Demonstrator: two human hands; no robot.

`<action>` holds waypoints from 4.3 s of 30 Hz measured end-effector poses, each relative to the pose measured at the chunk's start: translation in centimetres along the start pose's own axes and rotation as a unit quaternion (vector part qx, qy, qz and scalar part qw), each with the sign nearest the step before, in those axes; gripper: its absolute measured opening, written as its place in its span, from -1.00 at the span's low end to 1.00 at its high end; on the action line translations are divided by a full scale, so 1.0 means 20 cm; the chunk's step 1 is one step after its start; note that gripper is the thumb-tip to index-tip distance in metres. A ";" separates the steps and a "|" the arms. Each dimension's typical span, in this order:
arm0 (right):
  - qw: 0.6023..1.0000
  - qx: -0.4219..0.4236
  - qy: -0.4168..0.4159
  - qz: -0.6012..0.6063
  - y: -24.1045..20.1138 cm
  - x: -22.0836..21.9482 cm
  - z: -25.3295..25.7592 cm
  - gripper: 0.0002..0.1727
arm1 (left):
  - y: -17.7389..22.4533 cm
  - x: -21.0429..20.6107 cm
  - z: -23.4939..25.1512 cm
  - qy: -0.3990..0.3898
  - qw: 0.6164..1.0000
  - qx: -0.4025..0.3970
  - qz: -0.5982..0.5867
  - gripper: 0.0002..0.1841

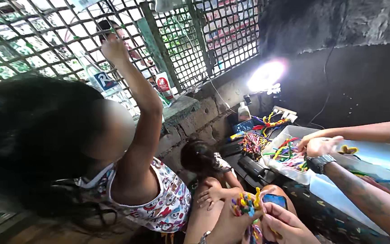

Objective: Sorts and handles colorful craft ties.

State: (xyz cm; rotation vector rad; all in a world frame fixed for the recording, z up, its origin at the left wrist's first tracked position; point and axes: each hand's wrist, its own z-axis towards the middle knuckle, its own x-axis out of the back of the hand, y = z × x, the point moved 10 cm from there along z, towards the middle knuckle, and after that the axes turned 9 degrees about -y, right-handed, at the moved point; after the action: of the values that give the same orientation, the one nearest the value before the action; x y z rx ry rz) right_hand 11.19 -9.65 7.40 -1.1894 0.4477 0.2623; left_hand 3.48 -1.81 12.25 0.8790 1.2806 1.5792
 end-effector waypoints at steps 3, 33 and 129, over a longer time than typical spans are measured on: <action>0.995 -0.049 -0.063 0.063 0.04 -0.04 0.01 -0.78 | 0.05 0.00 -0.01 -0.048 0.997 -0.015 0.050 -0.75; 0.991 -0.040 0.010 -0.130 -0.03 0.05 -0.04 -0.69 | -0.01 -0.02 0.05 0.020 1.000 0.001 -0.014 -0.78; 0.980 -0.010 0.010 0.199 0.00 0.06 0.03 -0.85 | 0.13 0.15 -0.06 0.046 0.952 -0.132 -0.271 -0.75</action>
State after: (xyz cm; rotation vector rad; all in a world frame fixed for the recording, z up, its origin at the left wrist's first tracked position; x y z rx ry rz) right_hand 12.40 -9.14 6.98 -1.1163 0.7031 0.6004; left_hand 0.70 0.42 14.53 0.2515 1.2067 1.3109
